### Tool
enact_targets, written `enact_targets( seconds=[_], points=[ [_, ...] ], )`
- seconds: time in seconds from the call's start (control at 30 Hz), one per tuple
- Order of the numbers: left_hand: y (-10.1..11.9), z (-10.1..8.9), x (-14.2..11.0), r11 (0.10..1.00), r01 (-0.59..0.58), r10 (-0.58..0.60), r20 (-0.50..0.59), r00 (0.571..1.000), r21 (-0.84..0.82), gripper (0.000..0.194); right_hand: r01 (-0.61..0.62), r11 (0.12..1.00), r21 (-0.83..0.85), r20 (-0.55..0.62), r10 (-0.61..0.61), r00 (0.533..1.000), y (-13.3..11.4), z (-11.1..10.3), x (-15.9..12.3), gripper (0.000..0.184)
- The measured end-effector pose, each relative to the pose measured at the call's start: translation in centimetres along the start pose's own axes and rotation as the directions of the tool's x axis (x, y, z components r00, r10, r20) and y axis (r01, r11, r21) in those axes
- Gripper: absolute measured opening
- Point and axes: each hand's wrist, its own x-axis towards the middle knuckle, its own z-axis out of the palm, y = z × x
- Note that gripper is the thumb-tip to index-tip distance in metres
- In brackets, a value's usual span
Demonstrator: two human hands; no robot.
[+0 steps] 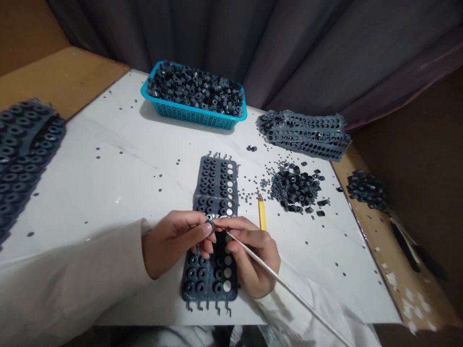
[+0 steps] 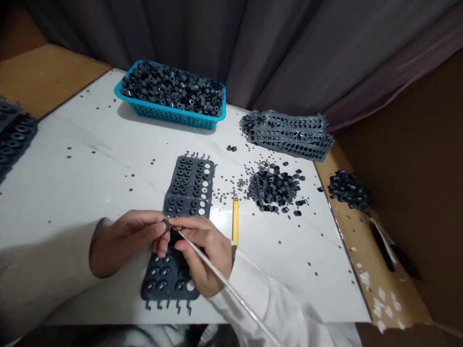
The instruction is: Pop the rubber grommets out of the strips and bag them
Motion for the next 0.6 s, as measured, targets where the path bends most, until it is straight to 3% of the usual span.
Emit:
enact_targets(
  seconds=[0.17,0.3,0.43,0.6],
  points=[
    [-0.09,-0.04,-0.06,1.0,0.0,0.0,0.016,1.0,-0.006,0.046,-0.052,0.989,-0.136,0.099,0.066,0.993,-0.1,-0.29,-0.01,0.015],
    [-0.08,0.13,-0.4,1.0,-0.007,0.009,0.072,0.997,-0.021,0.043,-0.065,0.976,-0.21,0.02,0.07,0.997,0.18,-0.16,0.36,0.015],
    [0.2,0.09,-0.5,0.998,0.004,0.001,0.084,0.996,-0.064,0.043,-0.051,0.993,-0.109,-0.133,0.037,0.99,0.45,0.02,0.61,0.013],
    [0.42,-0.13,-0.17,0.995,0.029,-0.023,0.054,0.998,-0.096,0.043,-0.087,0.996,0.02,-0.071,0.088,0.994,-0.15,-0.04,0.78,0.012]
  ],
)
